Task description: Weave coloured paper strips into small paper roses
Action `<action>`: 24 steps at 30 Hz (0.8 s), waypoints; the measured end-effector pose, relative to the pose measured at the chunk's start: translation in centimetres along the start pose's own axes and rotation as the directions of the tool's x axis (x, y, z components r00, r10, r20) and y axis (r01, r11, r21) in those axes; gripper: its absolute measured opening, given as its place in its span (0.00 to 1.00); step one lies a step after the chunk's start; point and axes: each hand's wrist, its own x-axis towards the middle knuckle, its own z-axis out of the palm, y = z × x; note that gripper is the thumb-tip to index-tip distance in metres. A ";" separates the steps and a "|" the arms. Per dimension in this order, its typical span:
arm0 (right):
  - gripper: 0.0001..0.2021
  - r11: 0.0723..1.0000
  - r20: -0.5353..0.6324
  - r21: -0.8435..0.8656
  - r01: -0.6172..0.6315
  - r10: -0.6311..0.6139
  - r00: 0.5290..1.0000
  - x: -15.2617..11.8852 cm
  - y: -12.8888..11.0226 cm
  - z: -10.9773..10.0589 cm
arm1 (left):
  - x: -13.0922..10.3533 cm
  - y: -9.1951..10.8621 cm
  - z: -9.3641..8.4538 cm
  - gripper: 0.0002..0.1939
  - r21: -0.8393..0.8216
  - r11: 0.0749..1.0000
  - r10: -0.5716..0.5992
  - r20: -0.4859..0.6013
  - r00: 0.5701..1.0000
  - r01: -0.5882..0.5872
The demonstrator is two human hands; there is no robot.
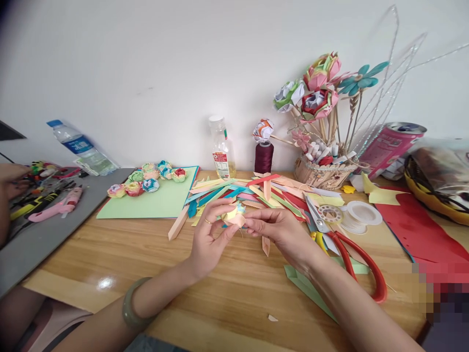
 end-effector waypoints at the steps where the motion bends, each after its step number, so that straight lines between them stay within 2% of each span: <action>1: 0.14 1.000 0.001 -0.011 -0.003 0.003 1.000 0.0 0.0 0.0 | 0.0 0.0 0.0 0.14 0.001 1.000 0.000 0.003 1.000 0.000; 18: 0.16 0.950 0.013 -0.287 0.124 -0.126 0.992 -0.2 -0.1 0.1 | 0.0 0.2 0.0 0.14 0.018 1.000 0.024 0.034 0.999 -0.025; 24: 0.16 0.899 0.044 -0.392 0.193 -0.191 0.981 -0.2 -0.1 -0.1 | 0.0 0.2 0.0 0.14 0.012 1.000 -0.020 0.051 0.998 0.019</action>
